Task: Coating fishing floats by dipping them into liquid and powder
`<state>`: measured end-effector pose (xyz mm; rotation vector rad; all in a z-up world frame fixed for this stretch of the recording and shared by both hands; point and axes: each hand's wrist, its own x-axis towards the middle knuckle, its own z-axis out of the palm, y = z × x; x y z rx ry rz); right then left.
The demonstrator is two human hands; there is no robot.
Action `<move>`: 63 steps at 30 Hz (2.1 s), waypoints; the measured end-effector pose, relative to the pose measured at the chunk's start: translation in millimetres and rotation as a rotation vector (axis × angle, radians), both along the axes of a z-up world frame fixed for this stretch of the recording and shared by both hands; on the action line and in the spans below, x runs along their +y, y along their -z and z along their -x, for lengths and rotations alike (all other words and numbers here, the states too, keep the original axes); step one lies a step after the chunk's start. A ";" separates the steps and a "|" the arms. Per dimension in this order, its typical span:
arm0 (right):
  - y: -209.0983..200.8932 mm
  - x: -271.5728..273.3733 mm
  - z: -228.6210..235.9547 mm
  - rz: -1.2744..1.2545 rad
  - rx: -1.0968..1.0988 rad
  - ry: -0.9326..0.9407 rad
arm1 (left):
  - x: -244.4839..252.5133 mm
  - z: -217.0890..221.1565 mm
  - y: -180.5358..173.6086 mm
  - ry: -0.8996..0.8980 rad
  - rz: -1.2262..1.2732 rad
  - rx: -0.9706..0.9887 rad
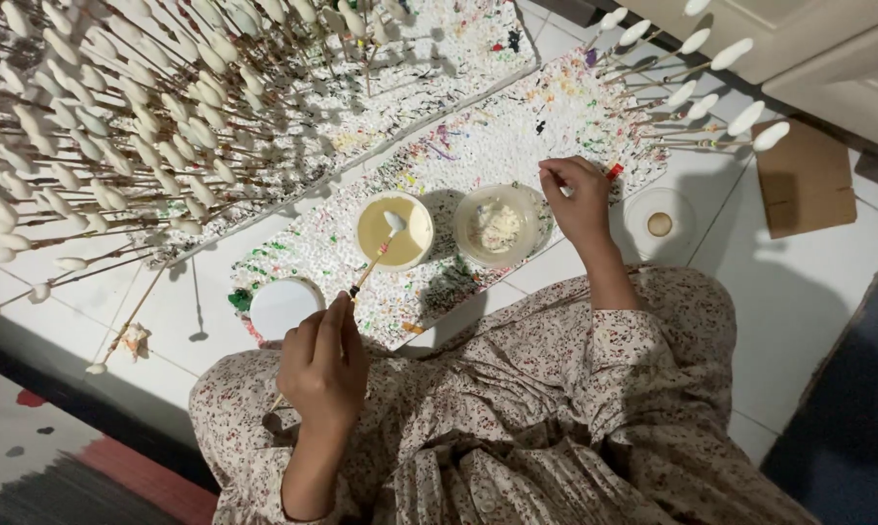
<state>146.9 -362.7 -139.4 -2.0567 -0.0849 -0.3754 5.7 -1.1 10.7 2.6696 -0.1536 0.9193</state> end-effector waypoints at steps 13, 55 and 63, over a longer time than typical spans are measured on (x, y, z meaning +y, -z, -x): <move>-4.2 1.6 0.5 -0.005 0.009 -0.002 | 7.1 -4.3 13.0 0.050 0.174 -0.063; -18.8 -20.0 -7.5 -0.032 0.028 0.117 | -164.0 -157.2 -117.8 0.649 -0.781 1.232; -18.8 -19.2 -11.6 -0.110 -0.068 0.131 | -194.8 -111.4 -34.4 0.349 -0.819 0.522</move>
